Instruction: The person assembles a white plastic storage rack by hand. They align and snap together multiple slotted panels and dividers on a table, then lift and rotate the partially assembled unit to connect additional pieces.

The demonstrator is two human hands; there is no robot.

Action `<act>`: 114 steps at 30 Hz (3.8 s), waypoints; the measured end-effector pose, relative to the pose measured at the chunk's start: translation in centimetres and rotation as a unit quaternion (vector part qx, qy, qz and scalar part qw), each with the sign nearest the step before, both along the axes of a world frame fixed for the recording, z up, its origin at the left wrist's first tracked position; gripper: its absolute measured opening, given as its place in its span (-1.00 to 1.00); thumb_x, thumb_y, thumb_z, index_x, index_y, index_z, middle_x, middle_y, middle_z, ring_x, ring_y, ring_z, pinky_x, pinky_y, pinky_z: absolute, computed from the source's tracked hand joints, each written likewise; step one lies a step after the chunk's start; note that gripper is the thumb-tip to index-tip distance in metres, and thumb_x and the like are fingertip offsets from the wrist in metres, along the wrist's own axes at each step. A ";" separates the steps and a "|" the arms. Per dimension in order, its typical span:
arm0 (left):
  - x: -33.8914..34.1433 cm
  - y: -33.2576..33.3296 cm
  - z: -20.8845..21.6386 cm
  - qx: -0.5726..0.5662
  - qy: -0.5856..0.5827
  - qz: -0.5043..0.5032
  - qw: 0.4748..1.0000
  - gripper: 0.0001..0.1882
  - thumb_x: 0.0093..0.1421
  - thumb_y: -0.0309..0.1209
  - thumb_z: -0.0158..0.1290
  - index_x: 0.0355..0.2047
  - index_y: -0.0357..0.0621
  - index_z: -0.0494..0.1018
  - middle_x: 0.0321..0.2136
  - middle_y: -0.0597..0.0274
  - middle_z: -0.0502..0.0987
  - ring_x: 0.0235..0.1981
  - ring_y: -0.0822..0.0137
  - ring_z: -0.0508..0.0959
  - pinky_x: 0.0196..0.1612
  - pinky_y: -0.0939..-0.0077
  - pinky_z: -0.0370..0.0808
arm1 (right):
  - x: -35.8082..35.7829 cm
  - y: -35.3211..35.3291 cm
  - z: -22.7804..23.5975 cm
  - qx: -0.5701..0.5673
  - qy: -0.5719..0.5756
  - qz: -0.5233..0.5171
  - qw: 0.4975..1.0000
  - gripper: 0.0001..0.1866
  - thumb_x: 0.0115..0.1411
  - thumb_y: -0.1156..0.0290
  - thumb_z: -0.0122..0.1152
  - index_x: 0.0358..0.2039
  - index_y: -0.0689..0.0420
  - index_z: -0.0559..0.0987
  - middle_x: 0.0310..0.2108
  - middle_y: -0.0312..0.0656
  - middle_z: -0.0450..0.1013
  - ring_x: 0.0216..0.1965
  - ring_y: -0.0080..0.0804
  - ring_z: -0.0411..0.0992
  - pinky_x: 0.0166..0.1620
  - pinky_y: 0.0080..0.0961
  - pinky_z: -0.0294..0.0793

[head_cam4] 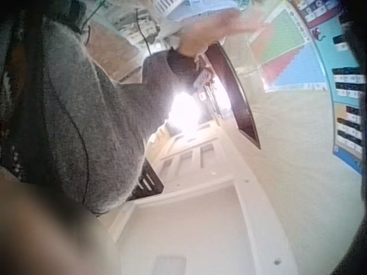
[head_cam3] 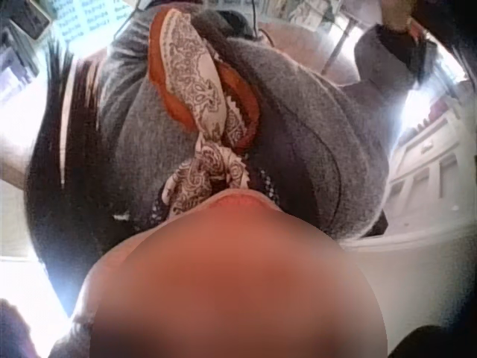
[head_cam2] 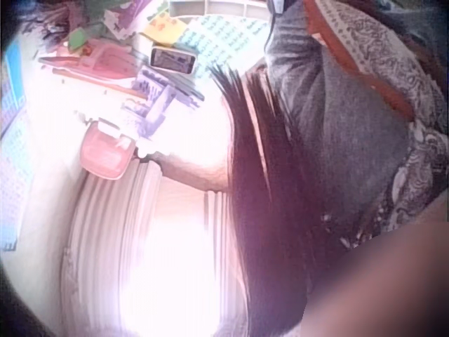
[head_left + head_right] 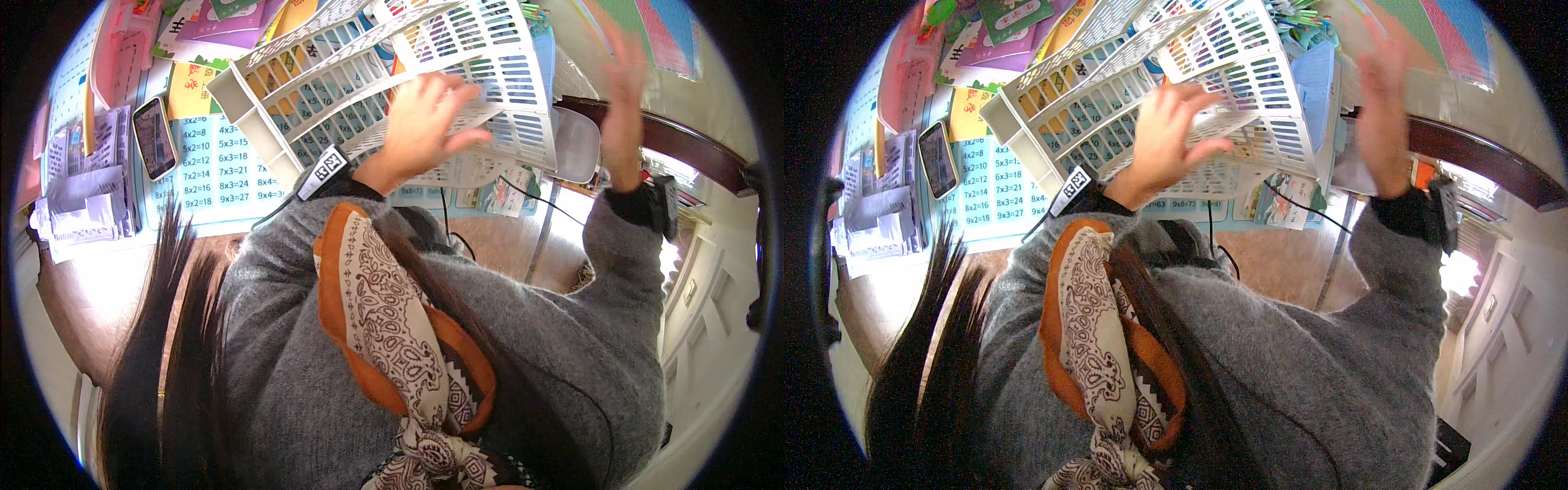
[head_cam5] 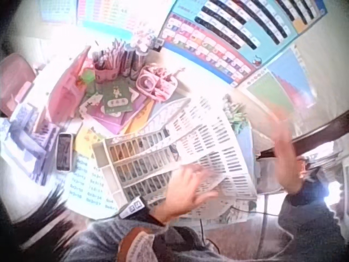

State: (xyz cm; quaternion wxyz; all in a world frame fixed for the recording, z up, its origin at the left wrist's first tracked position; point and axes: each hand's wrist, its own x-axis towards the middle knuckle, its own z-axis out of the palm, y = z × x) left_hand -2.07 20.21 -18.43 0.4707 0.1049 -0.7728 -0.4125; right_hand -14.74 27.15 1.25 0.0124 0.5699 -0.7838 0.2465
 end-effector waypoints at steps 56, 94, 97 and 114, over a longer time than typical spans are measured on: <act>1.6 -1.4 -0.8 -0.065 -0.010 0.024 0.998 -0.59 0.06 -0.09 0.15 -0.19 -0.09 0.45 -0.40 0.22 0.43 -0.40 0.23 0.48 -0.39 0.39 0.46 | -2.4 -3.8 1.2 0.025 -0.282 0.120 0.952 -0.37 0.34 0.16 -0.11 0.29 0.19 0.02 0.28 -0.06 0.01 0.29 -0.28 0.00 0.26 -0.40 -0.01; -5.1 -9.7 -3.0 0.132 0.058 0.098 0.985 -0.86 -0.08 -0.49 0.20 -0.44 -0.13 0.57 -0.54 0.20 0.48 -0.46 0.19 0.50 -0.40 0.38 0.45 | -6.5 -15.2 -7.0 0.143 -0.354 -0.137 0.914 -0.64 0.30 0.21 0.01 -0.19 0.30 0.53 -0.33 -0.26 0.52 -0.35 -0.62 0.45 -0.25 -0.66 0.41; -4.7 -10.0 -2.6 0.087 0.051 0.071 0.992 -0.76 -0.14 -0.52 0.18 -0.36 -0.10 0.55 -0.51 0.24 0.45 -0.43 0.20 0.49 -0.39 0.37 0.45 | -5.7 -15.4 -6.3 0.154 -0.364 -0.206 0.895 -0.67 0.30 0.24 0.00 -0.18 0.28 0.52 -0.32 -0.24 0.52 -0.36 -0.59 0.46 -0.26 -0.64 0.44; -3.8 -9.6 -3.4 0.079 0.000 0.046 0.996 -0.70 -0.21 -0.55 0.17 -0.36 -0.10 0.56 -0.47 0.27 0.54 -0.42 0.25 0.55 -0.44 0.40 0.50 | -5.6 -14.2 -5.9 0.192 -0.284 -0.144 0.928 -0.63 0.28 0.24 0.06 -0.21 0.36 0.54 -0.34 -0.20 0.55 -0.37 -0.62 0.48 -0.28 -0.67 0.44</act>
